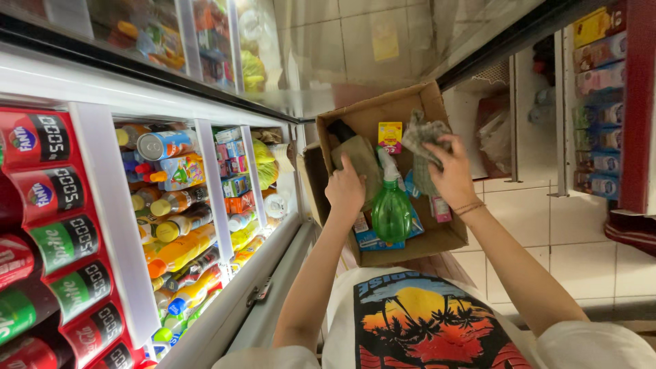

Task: The person wipes the glass door of a commercial refrigerator with a cloth, then uses a barcode scanner to scan and place multiple juice cartons from a cardboard box onto the refrigerator shelf. The person also handles a spray bottle and cloth during the process.

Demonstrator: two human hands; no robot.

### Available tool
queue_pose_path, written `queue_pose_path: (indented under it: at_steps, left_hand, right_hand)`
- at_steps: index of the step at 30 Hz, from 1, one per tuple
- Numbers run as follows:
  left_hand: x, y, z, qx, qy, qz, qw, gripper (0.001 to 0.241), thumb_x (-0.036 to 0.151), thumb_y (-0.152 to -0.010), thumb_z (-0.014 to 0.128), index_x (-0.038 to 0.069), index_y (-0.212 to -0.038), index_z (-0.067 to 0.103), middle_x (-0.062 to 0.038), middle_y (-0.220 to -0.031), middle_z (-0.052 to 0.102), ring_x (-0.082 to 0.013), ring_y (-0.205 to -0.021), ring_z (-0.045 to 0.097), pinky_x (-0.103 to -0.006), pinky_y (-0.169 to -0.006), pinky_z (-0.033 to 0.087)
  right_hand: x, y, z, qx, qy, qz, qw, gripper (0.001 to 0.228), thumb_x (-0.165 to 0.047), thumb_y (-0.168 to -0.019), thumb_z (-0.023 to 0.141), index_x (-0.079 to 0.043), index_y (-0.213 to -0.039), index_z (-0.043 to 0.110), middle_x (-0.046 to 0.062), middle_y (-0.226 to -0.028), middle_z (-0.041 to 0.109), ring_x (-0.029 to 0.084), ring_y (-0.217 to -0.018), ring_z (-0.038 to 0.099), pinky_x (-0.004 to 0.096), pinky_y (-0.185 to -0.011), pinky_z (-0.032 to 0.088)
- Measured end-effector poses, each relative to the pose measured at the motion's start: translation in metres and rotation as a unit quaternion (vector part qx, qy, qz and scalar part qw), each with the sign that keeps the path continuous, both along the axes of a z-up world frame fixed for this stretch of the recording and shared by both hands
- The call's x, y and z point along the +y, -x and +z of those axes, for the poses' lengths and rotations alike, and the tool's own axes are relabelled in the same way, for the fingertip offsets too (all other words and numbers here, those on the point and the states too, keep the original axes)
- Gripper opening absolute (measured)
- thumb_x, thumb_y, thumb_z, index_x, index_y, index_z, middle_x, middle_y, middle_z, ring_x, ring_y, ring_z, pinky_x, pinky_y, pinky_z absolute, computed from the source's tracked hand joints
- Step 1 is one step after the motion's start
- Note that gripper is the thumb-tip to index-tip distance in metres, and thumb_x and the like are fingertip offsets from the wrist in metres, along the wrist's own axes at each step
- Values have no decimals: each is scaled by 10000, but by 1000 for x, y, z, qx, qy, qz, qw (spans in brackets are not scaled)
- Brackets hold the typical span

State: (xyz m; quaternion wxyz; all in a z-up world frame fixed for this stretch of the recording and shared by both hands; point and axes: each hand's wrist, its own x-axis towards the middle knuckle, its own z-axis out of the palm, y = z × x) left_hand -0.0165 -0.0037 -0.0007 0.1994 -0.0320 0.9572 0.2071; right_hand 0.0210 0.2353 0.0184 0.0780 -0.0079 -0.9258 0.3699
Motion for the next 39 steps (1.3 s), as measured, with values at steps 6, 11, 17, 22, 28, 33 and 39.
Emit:
queue_pose_path:
  at_steps: [6, 11, 17, 22, 28, 33, 39]
  left_hand:
    - [-29, -9, 11, 49, -172, 130, 975, 911, 93, -791, 728, 23, -1584, 286, -216, -840, 702, -364, -741, 686, -460, -692, 546]
    - [-48, -20, 13, 61, -359, 176, 915, 752, 85, -804, 705, -2, -1506, 451, -100, -939, 734, -182, -815, 735, -321, -736, 592]
    - [-45, -14, 34, 90, -376, 190, 903, 697, 53, -844, 705, 4, -1505, 490, -110, -904, 711, -166, -792, 668, -297, -744, 553]
    - [-21, 5, 51, 126, -353, 116, 920, 660, 26, -852, 691, 61, -1496, 555, -103, -938, 658, -175, -766, 602, -314, -694, 521]
    - [37, 46, -10, 133, -379, 170, 900, 310, 124, -900, 784, -1, -1101, 583, -136, -868, 637, -241, -771, 613, -361, -708, 526]
    - [24, 57, -67, 9, -73, -212, 974, 223, 161, -991, 570, 139, -1173, 698, -56, -1208, 698, -262, -1174, 661, -410, -976, 516]
    - [2, 72, -80, 132, 122, -390, 903, 329, 108, -846, 595, 185, -1148, 700, -28, -1294, 635, -294, -1299, 477, -696, -1058, 202]
  right_hand:
    - [-30, -9, -6, -151, 59, 15, 987, 573, -319, -888, 724, 30, -1329, 617, 188, -1123, 623, 359, -1074, 624, 427, -906, 509]
    - [-56, -18, -42, -149, 160, 114, 969, 531, -359, -936, 727, 87, -1212, 646, 224, -1213, 661, 366, -1129, 651, 424, -963, 513]
    - [-74, -39, -39, -83, 181, 100, 975, 435, -234, -919, 744, 84, -1198, 646, 253, -1109, 705, 375, -992, 715, 402, -864, 566]
    - [-41, -63, 2, -163, 188, 55, 967, 331, -133, -889, 724, 13, -1177, 652, 188, -1051, 726, 344, -885, 742, 408, -733, 577]
    - [4, -106, 34, -96, 153, 42, 983, 347, -24, -853, 722, -11, -1193, 659, 185, -1121, 680, 353, -1035, 683, 414, -903, 546]
    - [33, -118, 34, -109, 166, 45, 979, 370, -15, -860, 710, -16, -1224, 645, 173, -1202, 679, 341, -1122, 660, 394, -963, 528]
    - [51, -126, 26, -140, 159, 103, 972, 404, -70, -837, 738, -41, -1233, 667, 175, -1260, 662, 335, -1220, 599, 430, -1042, 474]
